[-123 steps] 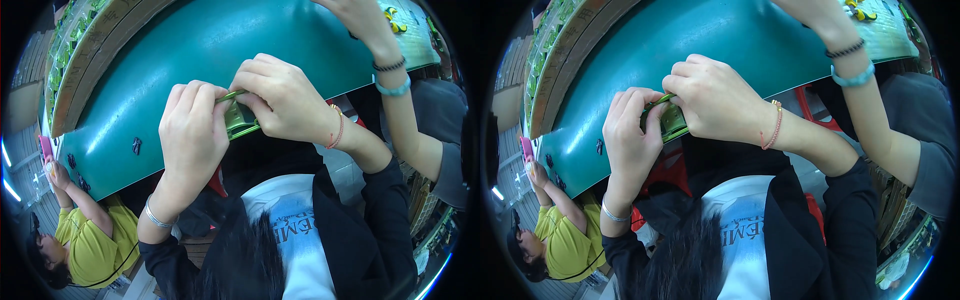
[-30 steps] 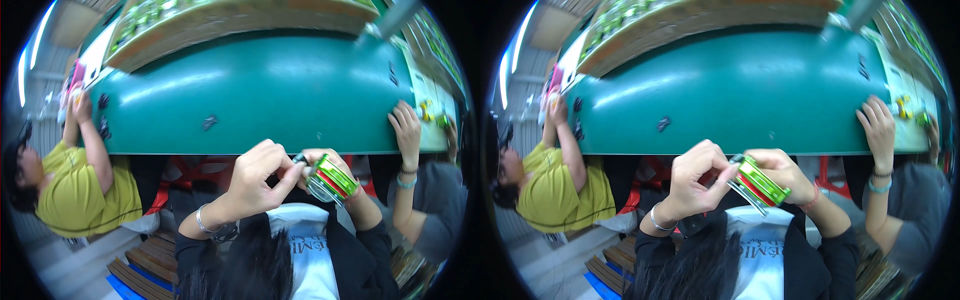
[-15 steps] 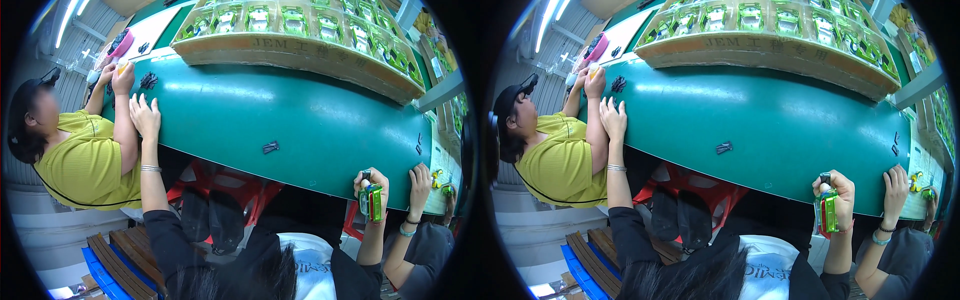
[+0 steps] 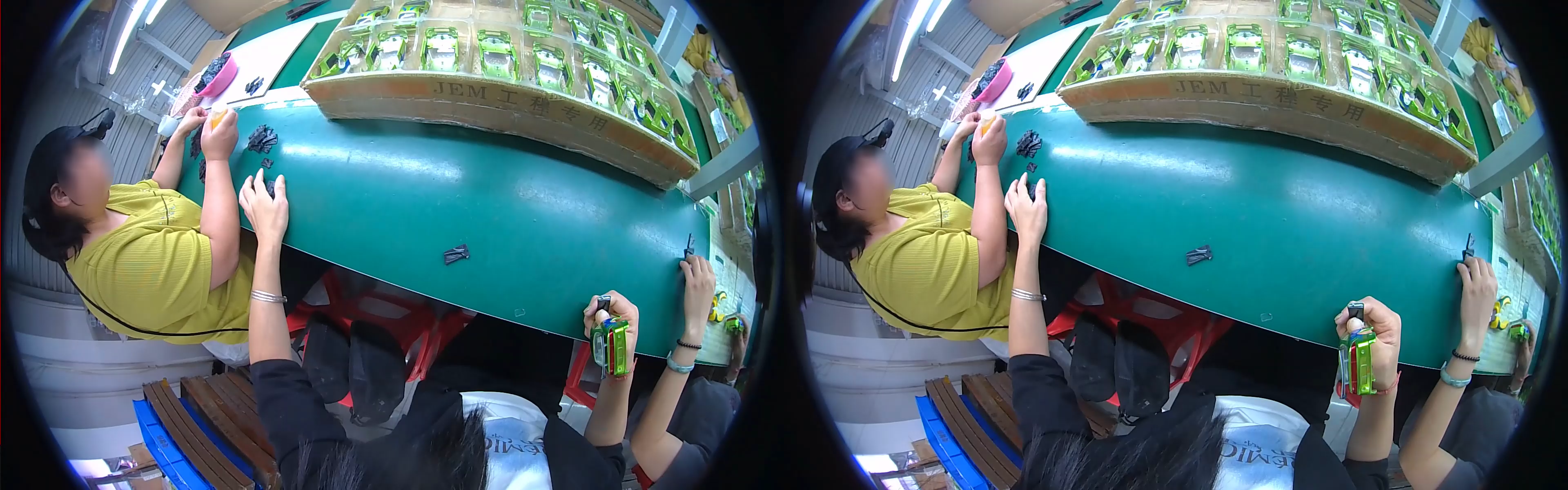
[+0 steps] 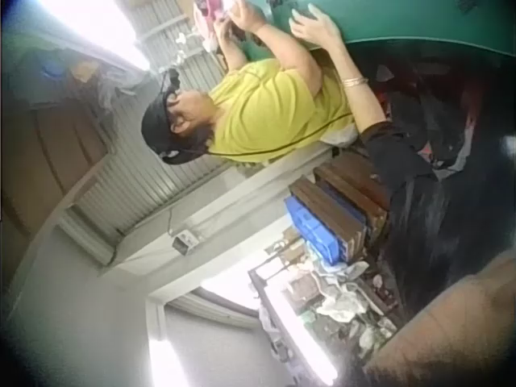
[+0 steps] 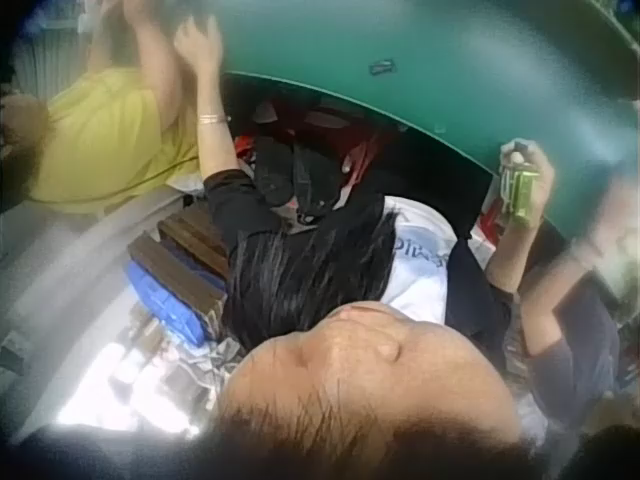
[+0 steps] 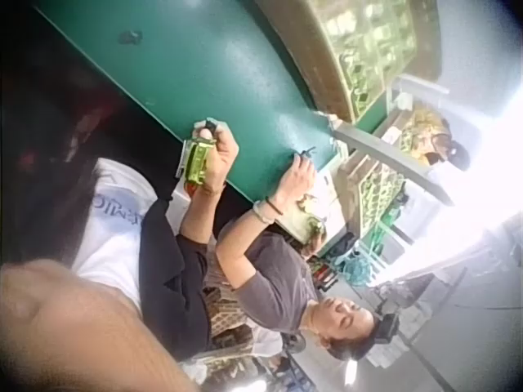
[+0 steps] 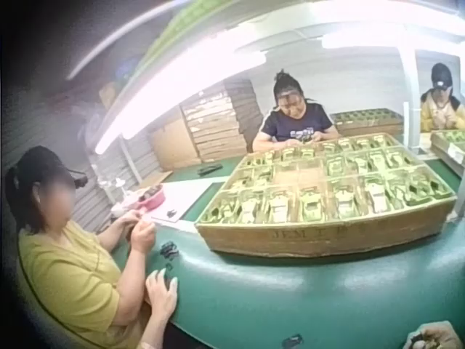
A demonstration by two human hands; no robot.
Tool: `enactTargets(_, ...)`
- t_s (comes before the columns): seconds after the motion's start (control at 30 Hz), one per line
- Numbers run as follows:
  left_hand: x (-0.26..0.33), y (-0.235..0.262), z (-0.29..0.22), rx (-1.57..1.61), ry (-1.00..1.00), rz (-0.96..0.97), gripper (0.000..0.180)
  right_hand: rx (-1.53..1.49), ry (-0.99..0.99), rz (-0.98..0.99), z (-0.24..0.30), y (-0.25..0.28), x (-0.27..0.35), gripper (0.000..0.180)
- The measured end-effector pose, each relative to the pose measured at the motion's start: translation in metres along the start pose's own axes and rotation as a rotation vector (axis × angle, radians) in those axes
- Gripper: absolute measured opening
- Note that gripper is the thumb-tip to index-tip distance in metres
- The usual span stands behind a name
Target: The person assembles toy cars by taking car bodies from a tray, picking up small plastic parts from the table, and pressing the parts into the car bodies by hand.
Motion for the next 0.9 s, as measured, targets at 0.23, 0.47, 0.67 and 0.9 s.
enactTargets(0.23, -0.023, 0.012, 0.005, 0.032, 0.074, 0.003, 0.065, -0.067, -0.097, 0.064, 0.001, -0.003, 0.005, 0.017)
enactTargets(0.47, 0.024, 0.005, -0.098, 0.207, -0.25, 0.054, 0.047, -0.001, -0.022, 0.062, 0.009, -0.003, 0.007, 0.015)
enactTargets(0.67, 0.065, 0.013, -0.269, 0.528, -0.681, 0.268, 0.028, -0.077, 0.004, 0.216, 0.016, -0.003, 0.004, 0.015)
enactTargets(0.9, 0.149, -0.002, -0.501, 0.829, -1.298, 0.511, 0.031, -0.12, 0.054, 0.254, 0.006, 0.014, 0.023, 0.015)
Point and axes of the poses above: each hand's wrist, its own x-axis away from the middle knuckle, its own y-axis out of the back of the hand, z = x × y, the point moved 6 cm from there along -x, towards the middle knuckle, and after that the axes turned 4 degrees about -y, right-handed, at the moved point
